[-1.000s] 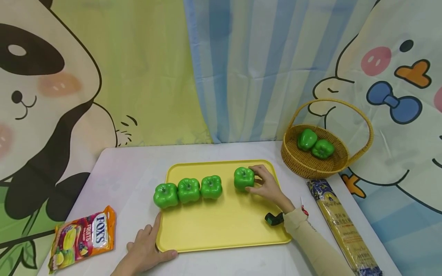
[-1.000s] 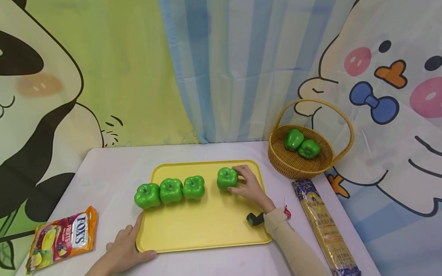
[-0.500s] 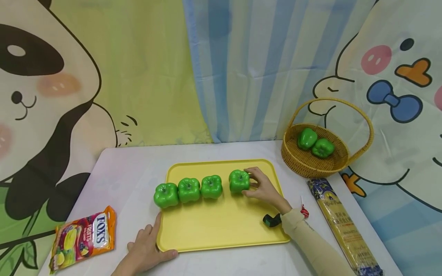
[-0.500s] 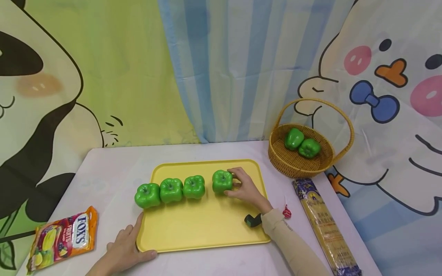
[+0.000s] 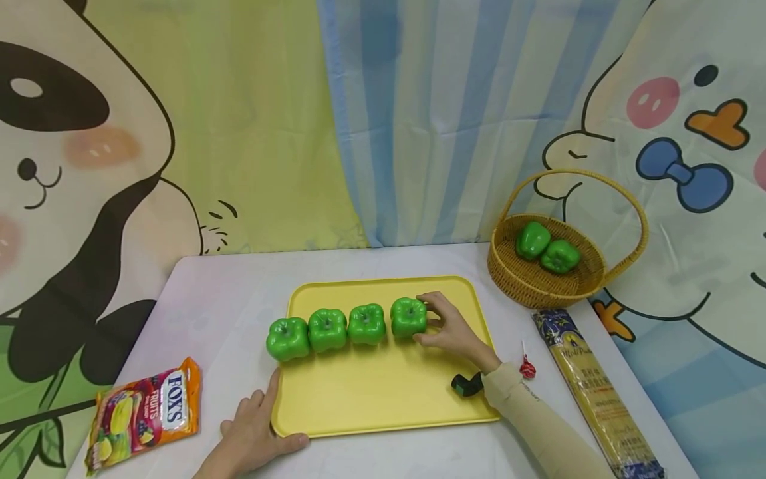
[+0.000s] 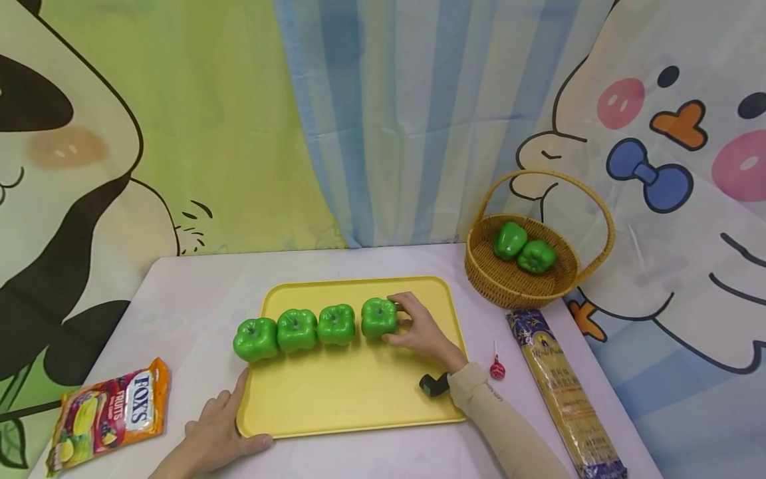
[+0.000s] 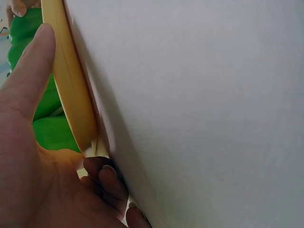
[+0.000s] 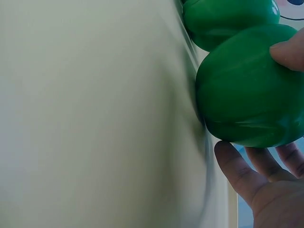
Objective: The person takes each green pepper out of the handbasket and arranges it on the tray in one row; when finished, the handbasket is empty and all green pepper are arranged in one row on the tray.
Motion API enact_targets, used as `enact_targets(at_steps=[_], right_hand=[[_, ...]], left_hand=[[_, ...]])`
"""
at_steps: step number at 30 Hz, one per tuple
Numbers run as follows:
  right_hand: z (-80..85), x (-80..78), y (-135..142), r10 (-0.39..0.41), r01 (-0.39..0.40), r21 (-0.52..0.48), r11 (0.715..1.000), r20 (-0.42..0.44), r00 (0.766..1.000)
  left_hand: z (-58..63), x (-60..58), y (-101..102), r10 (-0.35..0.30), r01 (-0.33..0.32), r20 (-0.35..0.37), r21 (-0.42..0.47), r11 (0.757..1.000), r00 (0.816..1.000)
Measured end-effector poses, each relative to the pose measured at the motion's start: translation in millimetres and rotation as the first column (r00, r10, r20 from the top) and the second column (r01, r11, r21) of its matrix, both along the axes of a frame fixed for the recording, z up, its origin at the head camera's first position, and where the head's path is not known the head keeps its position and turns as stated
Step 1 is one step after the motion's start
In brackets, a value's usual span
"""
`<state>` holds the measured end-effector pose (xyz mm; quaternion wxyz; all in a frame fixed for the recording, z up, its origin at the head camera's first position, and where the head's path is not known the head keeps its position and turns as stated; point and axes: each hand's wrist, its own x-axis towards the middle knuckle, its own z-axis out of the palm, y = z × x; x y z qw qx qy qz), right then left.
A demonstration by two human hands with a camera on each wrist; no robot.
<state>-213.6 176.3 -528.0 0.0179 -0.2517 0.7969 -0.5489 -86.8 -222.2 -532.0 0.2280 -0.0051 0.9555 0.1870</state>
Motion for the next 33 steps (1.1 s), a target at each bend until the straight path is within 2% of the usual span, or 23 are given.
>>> enact_targets(at_steps=[16, 27, 33], right_hand=[[-5.0, 0.2, -4.2, -0.002, 0.002, 0.013, 1.000, 0.002, 1.000], [-3.2, 0.2, -4.8, -0.011, 0.009, 0.025, 1.000, 0.058, 0.998], [-2.7, 0.6, -5.8, -0.015, 0.010, 0.071, 0.997, 0.075, 0.997]], left_hand=[[0.3, 0.4, 0.2, 0.001, -0.001, -0.011, 0.001, 1.000, 1.000], [0.0, 0.5, 0.6, 0.001, -0.001, -0.015, -0.002, 1.000, 1.000], [0.4, -0.1, 1.4, 0.003, -0.003, -0.005, -0.005, 1.000, 1.000]])
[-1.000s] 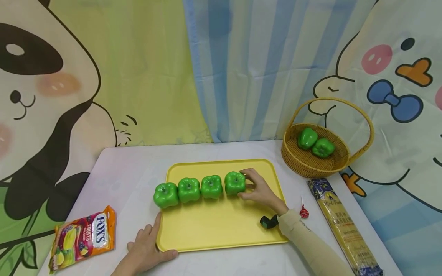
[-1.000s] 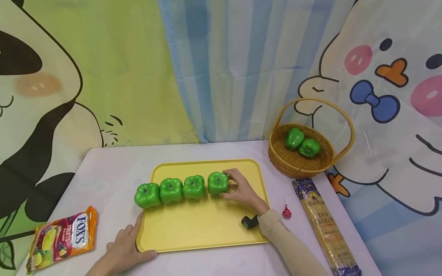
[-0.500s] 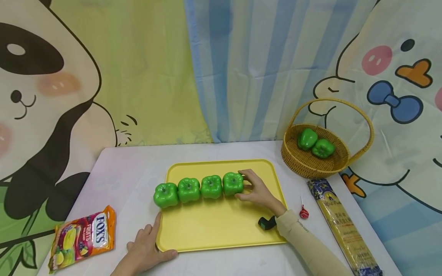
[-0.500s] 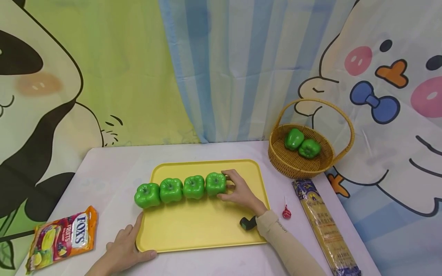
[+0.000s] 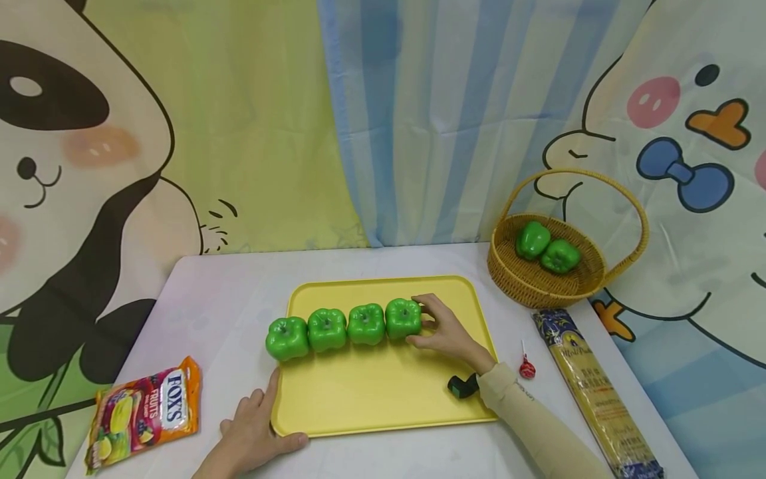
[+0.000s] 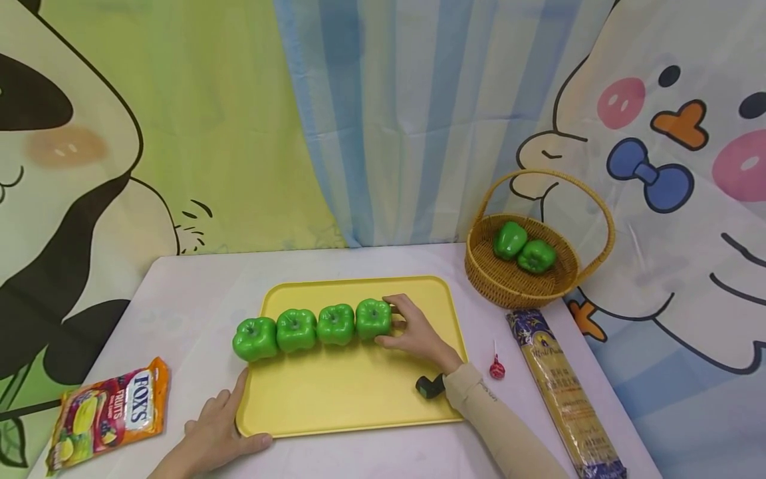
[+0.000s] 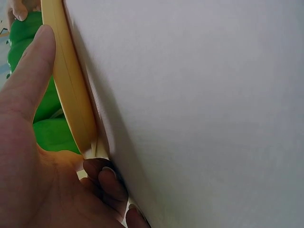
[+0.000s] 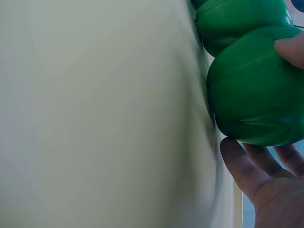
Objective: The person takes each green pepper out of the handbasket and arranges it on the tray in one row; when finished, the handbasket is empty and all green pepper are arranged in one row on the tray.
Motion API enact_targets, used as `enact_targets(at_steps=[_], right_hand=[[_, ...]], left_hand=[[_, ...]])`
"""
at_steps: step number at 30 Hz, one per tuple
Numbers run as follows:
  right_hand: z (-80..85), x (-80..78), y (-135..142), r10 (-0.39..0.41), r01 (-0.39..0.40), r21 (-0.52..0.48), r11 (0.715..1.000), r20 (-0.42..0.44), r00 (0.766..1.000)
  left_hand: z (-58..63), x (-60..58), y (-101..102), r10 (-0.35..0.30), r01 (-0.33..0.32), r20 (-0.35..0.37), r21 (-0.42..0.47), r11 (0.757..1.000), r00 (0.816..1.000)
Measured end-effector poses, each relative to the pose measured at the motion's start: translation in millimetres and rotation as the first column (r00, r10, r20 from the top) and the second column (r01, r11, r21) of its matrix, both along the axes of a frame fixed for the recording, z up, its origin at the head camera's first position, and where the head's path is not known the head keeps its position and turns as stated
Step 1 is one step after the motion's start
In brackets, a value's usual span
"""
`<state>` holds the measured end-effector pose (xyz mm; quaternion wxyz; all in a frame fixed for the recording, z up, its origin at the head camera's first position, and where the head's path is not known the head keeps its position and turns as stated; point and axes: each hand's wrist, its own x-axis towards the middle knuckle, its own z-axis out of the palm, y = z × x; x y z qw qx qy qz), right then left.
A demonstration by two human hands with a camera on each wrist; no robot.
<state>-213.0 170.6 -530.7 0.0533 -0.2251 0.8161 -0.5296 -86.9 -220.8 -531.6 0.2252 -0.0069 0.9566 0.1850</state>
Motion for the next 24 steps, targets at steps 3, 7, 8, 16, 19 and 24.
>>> enact_targets(at_steps=[3, 7, 8, 16, 19, 24], right_hand=[[12.2, 4.2, -2.7, 0.009, -0.009, 0.007, 1.000, 0.017, 1.000], [25.6, 9.7, -5.8, 0.025, -0.024, -0.017, 1.000, 0.028, 0.999], [27.9, 10.8, -6.1, 0.027, -0.027, -0.024, 0.999, 0.033, 0.999], [34.4, 13.6, -2.3, 0.035, -0.034, -0.035, 0.999, 0.026, 0.999], [36.0, 12.5, 2.4, 0.042, -0.041, -0.041, 0.998, 0.004, 0.999], [24.8, 4.3, 16.4, 0.028, -0.030, -0.030, 0.999, -0.051, 0.998]], left_hand=[[0.7, 0.3, 0.3, 0.001, -0.001, -0.001, 0.002, 1.000, 1.000], [2.0, 1.0, 0.6, -0.001, 0.001, -0.008, 0.003, 1.000, 1.000], [2.1, 1.2, 0.6, 0.000, 0.000, -0.008, 0.004, 1.000, 1.000], [-0.3, 0.0, 0.5, 0.004, -0.004, 0.009, 0.001, 1.000, 1.000], [-0.5, -0.1, 0.4, 0.004, -0.004, 0.015, 0.000, 1.000, 1.000], [1.1, 0.7, 0.1, -0.003, 0.003, 0.001, 0.003, 1.000, 1.000]])
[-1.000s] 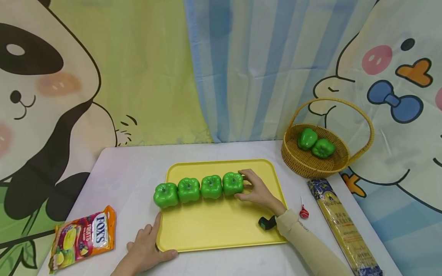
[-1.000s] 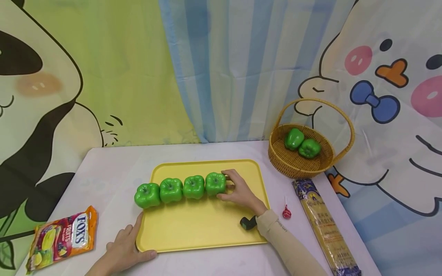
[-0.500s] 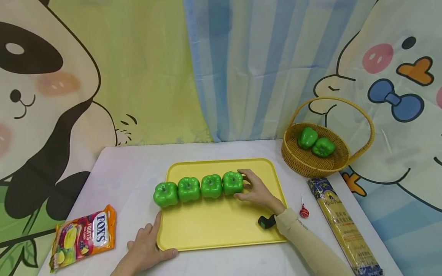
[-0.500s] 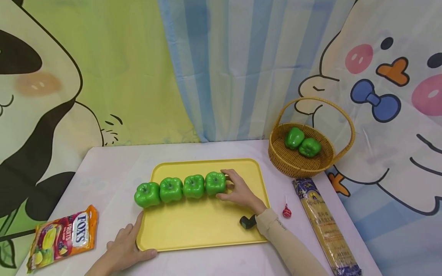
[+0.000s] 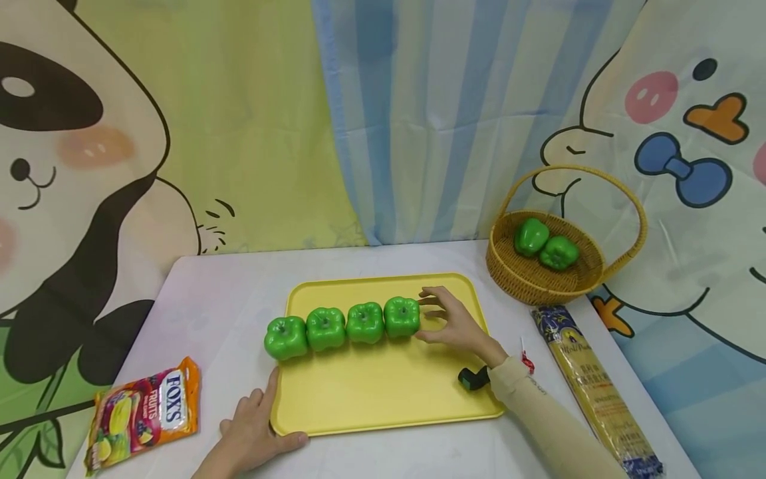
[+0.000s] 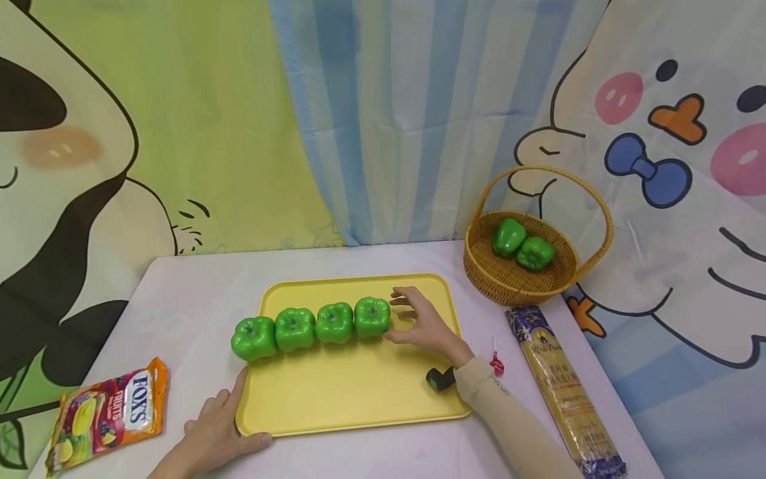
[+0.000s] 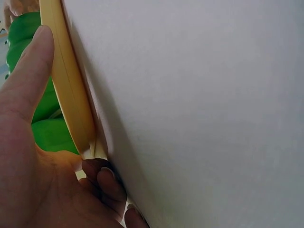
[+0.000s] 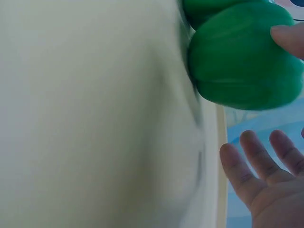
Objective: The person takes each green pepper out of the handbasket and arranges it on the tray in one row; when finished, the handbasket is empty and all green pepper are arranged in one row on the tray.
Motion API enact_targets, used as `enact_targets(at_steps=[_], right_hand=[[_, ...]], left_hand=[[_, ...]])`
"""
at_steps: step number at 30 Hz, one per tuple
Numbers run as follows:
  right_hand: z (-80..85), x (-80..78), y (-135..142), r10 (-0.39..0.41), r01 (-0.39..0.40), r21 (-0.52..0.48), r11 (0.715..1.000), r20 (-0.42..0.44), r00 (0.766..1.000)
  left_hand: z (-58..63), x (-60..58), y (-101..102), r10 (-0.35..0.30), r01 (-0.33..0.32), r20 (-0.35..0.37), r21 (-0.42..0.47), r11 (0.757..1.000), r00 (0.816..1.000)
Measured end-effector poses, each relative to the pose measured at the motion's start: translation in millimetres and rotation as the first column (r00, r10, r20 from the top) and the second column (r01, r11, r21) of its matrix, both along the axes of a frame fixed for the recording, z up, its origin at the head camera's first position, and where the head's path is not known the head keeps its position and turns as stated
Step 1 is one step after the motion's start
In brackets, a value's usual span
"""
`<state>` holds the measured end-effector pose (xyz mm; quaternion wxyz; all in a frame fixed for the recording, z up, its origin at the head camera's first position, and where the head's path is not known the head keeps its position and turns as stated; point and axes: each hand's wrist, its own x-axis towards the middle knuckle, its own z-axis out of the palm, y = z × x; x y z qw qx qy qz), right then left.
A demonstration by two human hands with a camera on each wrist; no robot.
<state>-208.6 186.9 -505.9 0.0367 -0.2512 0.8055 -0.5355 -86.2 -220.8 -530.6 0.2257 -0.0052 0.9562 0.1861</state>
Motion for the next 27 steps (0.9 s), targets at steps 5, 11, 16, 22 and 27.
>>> enact_targets(at_steps=[5, 11, 16, 22, 27], right_hand=[[-10.0, -6.9, 16.9, -0.016, 0.018, 0.042, 0.999, -0.057, 0.998], [2.7, -6.3, 37.3, -0.049, 0.058, 0.104, 0.993, -0.092, 0.995], [20.9, -10.9, 62.5, -0.122, 0.141, 0.136, 0.981, -0.141, 0.982], [47.2, -19.6, 100.5, -0.231, 0.271, 0.165, 0.948, -0.226, 0.946], [64.0, -21.8, 128.4, -0.331, 0.391, 0.183, 0.902, -0.288, 0.899]], left_hand=[[1.4, 0.3, -0.5, 0.002, -0.002, -0.004, 0.002, 1.000, 1.000], [1.6, 0.2, -0.2, 0.010, -0.010, 0.007, -0.001, 1.000, 1.000], [-0.2, -1.8, 0.2, 0.013, -0.013, 0.015, -0.008, 1.000, 1.000], [-1.7, -2.5, -0.1, 0.014, -0.014, 0.025, -0.011, 1.000, 1.000], [-1.8, -2.3, 0.2, 0.015, -0.015, 0.021, -0.005, 1.000, 1.000]])
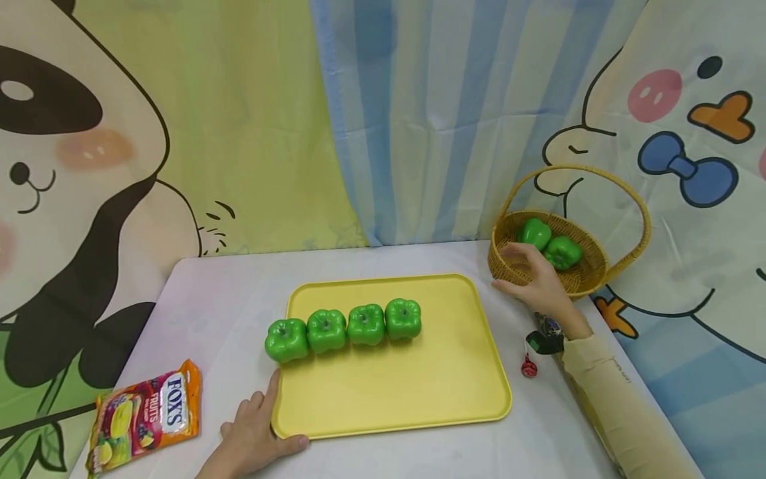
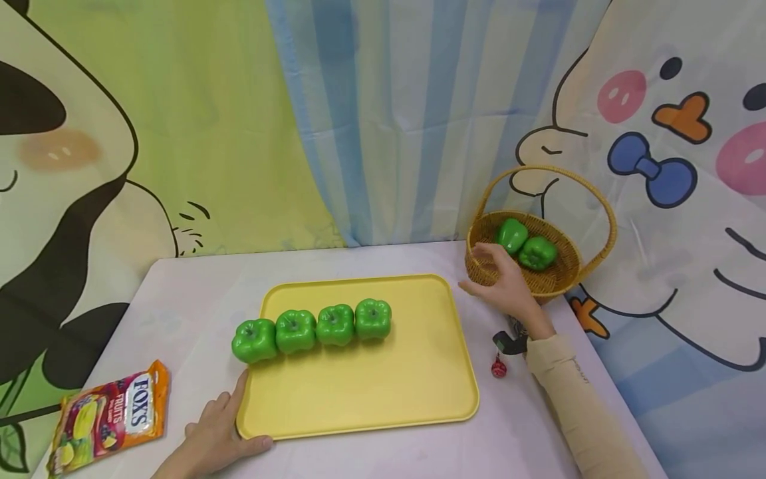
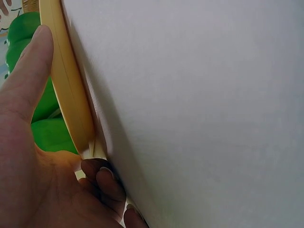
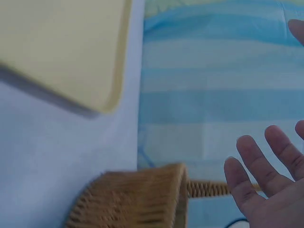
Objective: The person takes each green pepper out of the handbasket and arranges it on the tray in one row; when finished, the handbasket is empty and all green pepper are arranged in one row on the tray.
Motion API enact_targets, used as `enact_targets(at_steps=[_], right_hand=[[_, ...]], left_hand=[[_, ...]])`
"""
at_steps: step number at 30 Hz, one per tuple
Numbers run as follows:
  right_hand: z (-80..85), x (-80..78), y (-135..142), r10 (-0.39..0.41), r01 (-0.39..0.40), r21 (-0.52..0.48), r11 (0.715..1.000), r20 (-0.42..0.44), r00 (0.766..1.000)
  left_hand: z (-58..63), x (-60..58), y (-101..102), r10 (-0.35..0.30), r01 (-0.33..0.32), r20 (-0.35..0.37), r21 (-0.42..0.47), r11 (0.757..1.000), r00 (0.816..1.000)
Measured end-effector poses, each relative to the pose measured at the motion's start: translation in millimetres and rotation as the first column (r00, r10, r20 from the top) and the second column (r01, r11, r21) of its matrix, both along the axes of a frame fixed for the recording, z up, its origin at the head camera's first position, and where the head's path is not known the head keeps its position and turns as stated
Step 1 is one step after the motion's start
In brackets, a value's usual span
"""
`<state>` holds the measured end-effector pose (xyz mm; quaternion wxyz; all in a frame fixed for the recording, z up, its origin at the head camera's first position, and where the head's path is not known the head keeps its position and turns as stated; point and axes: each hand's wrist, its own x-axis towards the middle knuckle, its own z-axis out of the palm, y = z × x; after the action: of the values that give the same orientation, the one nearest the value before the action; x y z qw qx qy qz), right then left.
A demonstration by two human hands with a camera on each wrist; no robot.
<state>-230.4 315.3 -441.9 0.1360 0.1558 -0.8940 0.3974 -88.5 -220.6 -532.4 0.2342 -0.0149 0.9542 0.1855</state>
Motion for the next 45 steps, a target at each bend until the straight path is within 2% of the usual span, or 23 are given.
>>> enact_targets(at_steps=[5, 12, 19, 24, 28, 33, 39, 45], right_hand=[[10.7, -3.0, 21.6, -0.043, 0.043, -0.012, 0.999, -0.015, 0.999], [17.9, -14.7, 52.8, -0.142, 0.143, -0.027, 0.989, 0.047, 0.989], [21.9, -27.7, 78.5, -0.230, 0.229, 0.015, 0.973, 0.039, 0.972], [26.3, -38.1, 93.0, -0.291, 0.291, 0.024, 0.956, 0.139, 0.947], [26.8, -46.3, 100.6, -0.300, 0.303, 0.014, 0.953, 0.201, 0.933], [20.6, -56.6, 109.4, -0.314, 0.320, 0.012, 0.947, 0.229, 0.921], [15.2, -67.9, 117.4, -0.334, 0.334, 0.037, 0.942, 0.210, 0.919], [12.0, -78.6, 127.0, -0.323, 0.310, 0.098, 0.945, 0.171, 0.931]], left_hand=[[-0.6, 0.4, 0.1, 0.000, 0.000, -0.002, -0.001, 1.000, 1.000], [-1.4, -0.5, 0.0, -0.002, 0.002, 0.000, -0.009, 1.000, 1.000], [0.1, -0.6, -0.3, 0.000, 0.000, 0.016, -0.013, 1.000, 1.000], [1.4, -1.1, -0.1, 0.002, -0.001, 0.020, -0.018, 1.000, 1.000], [0.9, -1.0, 0.3, 0.006, -0.005, 0.014, -0.013, 1.000, 1.000], [-1.3, 0.3, 0.1, 0.004, -0.004, 0.003, -0.005, 1.000, 1.000], [-2.0, 1.3, -1.1, 0.004, -0.004, 0.006, -0.012, 1.000, 1.000], [0.8, 2.5, -0.1, 0.002, -0.003, -0.006, -0.007, 1.000, 1.000]])
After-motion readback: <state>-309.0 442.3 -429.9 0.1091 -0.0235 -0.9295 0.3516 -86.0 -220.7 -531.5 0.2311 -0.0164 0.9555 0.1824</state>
